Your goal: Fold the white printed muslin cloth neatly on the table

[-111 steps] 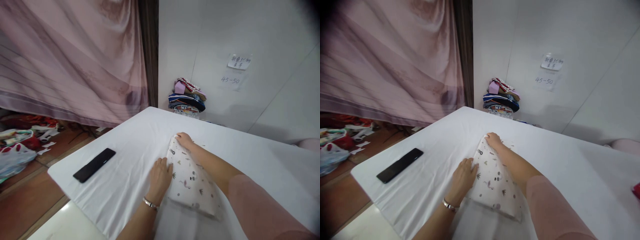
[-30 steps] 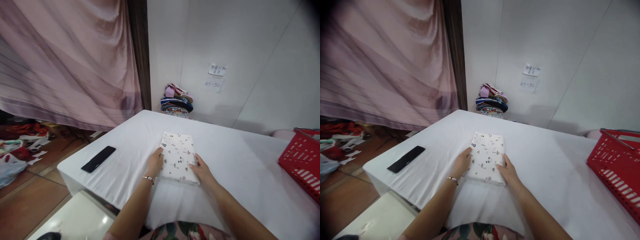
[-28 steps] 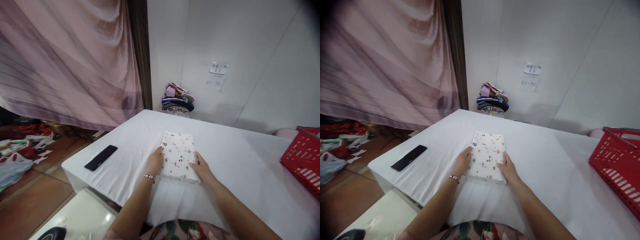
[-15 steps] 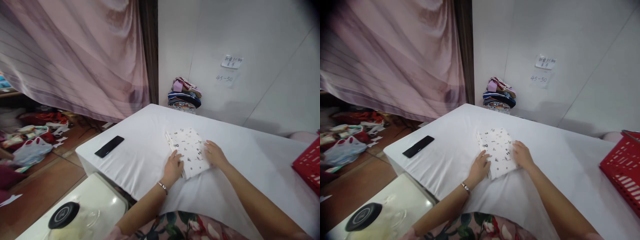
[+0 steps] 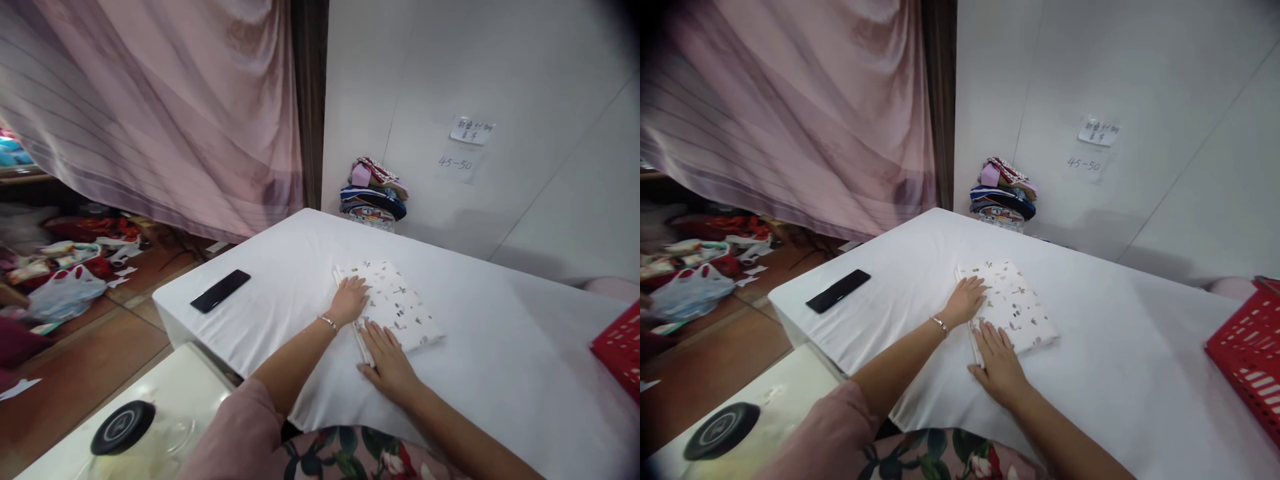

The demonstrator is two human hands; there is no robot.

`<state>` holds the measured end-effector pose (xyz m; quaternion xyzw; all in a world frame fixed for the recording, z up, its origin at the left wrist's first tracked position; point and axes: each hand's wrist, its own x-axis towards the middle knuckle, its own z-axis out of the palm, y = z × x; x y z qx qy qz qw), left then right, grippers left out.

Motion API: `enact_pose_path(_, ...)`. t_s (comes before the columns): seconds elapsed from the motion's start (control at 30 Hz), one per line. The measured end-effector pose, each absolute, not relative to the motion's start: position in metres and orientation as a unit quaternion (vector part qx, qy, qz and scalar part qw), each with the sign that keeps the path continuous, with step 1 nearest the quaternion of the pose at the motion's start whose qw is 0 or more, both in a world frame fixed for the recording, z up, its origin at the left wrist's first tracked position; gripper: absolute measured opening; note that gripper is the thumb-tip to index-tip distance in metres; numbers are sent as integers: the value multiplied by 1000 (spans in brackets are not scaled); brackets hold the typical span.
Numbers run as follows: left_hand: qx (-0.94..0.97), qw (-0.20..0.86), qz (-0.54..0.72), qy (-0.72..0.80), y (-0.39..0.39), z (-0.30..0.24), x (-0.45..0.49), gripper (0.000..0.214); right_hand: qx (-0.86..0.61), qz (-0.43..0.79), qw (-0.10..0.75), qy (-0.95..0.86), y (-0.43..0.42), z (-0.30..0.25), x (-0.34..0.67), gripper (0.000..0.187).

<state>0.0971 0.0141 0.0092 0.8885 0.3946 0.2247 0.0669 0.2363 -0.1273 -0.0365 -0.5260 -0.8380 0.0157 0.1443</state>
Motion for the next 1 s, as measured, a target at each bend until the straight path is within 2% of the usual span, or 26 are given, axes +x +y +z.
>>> enact_pose_path(0.27,832,133,209,497,45,-24,78,42,-517,-10,163,-840,-140,-42,233,66)
enact_pose_path(0.5,845,83,181,496,64,-5,84,34,-519,-7,163,-839,-140,-42,233,66)
enact_pose_path(0.7,809,128,167,548,83,-14,83,42,-518,-12,152,-842,-140,-40,230,68)
enact_pose_path(1.0,814,162,155,536,85,-17,78,47,-525,-20,151,-838,-156,-35,227,63)
